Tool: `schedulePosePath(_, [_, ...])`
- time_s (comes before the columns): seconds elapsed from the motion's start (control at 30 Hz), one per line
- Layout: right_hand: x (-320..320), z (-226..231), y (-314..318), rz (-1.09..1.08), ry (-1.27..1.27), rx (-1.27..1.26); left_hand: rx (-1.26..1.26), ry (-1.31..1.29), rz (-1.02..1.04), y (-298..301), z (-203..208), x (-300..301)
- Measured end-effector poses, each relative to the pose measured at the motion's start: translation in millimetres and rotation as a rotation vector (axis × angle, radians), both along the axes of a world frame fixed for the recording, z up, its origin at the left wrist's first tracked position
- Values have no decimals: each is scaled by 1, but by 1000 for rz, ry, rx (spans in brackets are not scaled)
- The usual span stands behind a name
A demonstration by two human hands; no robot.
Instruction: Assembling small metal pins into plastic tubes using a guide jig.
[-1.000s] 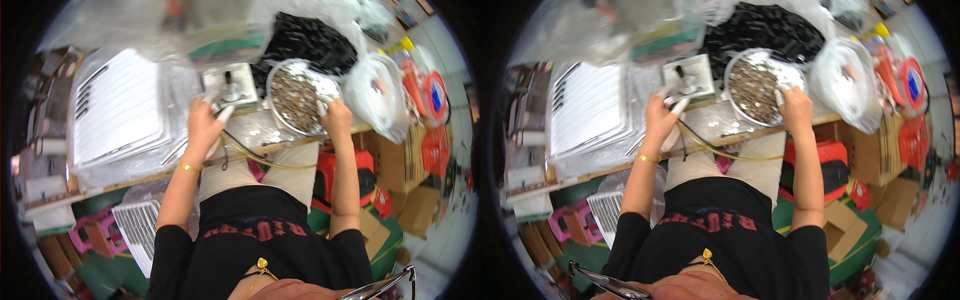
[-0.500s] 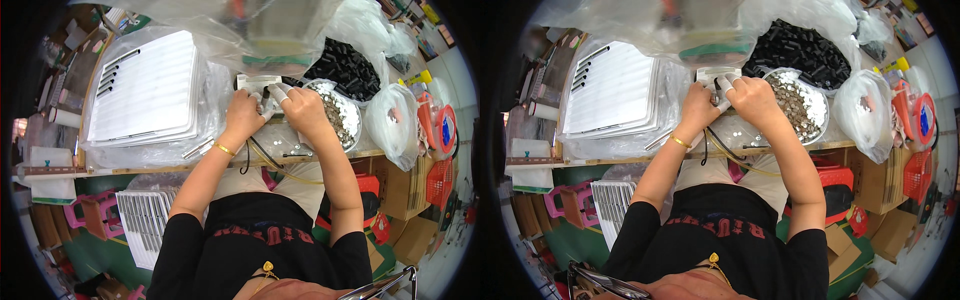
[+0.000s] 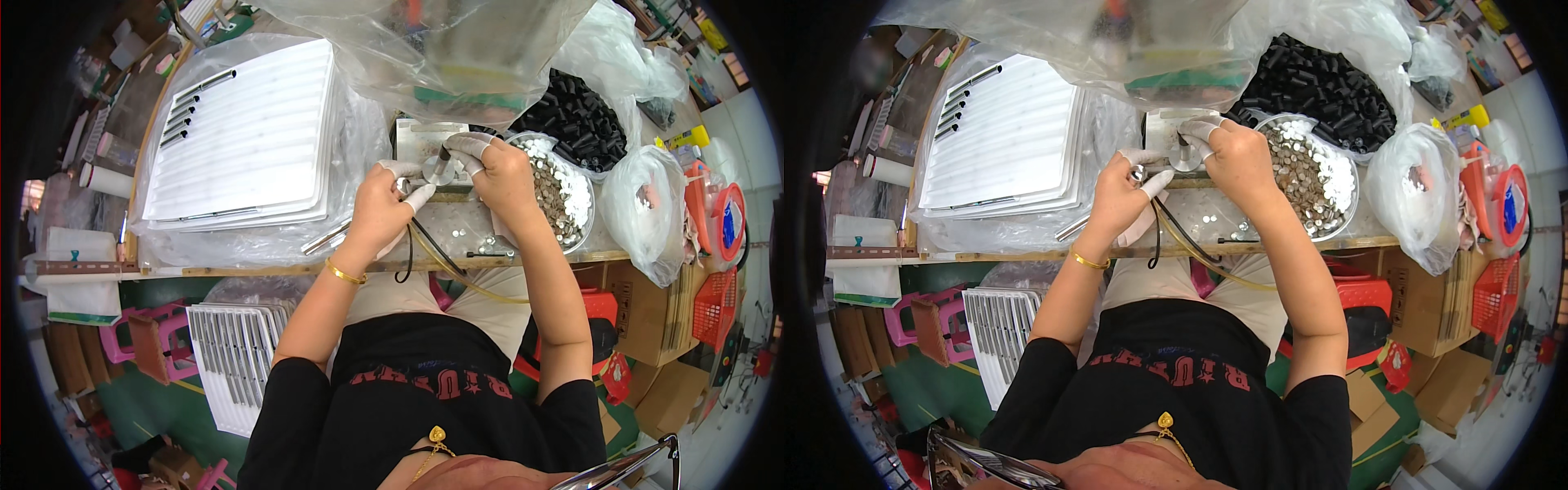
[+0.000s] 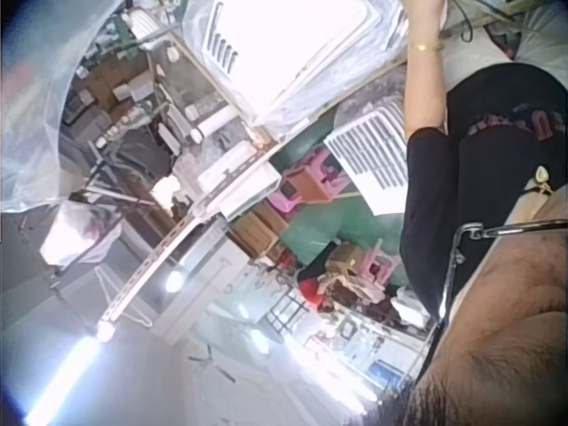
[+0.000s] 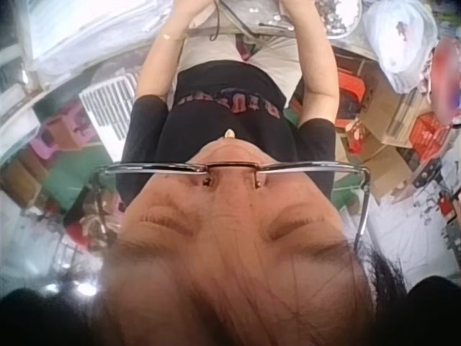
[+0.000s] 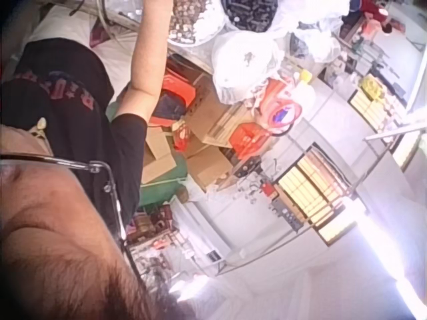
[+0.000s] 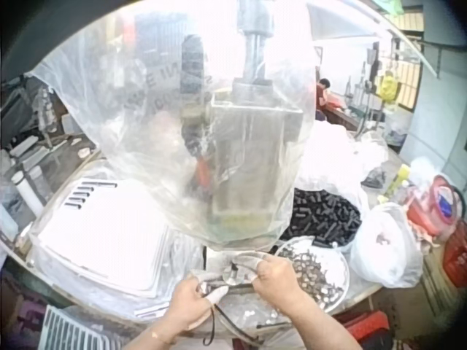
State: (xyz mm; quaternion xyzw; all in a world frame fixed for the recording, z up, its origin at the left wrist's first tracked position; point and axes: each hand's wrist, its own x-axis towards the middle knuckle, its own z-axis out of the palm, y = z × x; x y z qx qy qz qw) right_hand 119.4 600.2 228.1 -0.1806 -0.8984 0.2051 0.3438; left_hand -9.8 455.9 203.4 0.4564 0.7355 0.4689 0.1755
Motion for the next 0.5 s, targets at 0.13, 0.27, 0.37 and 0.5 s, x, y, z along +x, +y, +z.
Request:
schedulePosePath(0.13, [-2, -1, -2, -8, 13, -66, 201, -476, -34, 0, -10, 0])
schedulePosePath(0.27, [2, -3, -4, -15, 39, 63, 170, -657, -15, -3, 6, 5])
schedulePosePath(0.37, [7, 4, -14, 6, 89, 152, 145, -741, -55, -7, 8, 2])
schedulePosePath(0.5, [11, 21, -42, 256, 1, 415, 248, -1616, -588, -5, -3, -17])
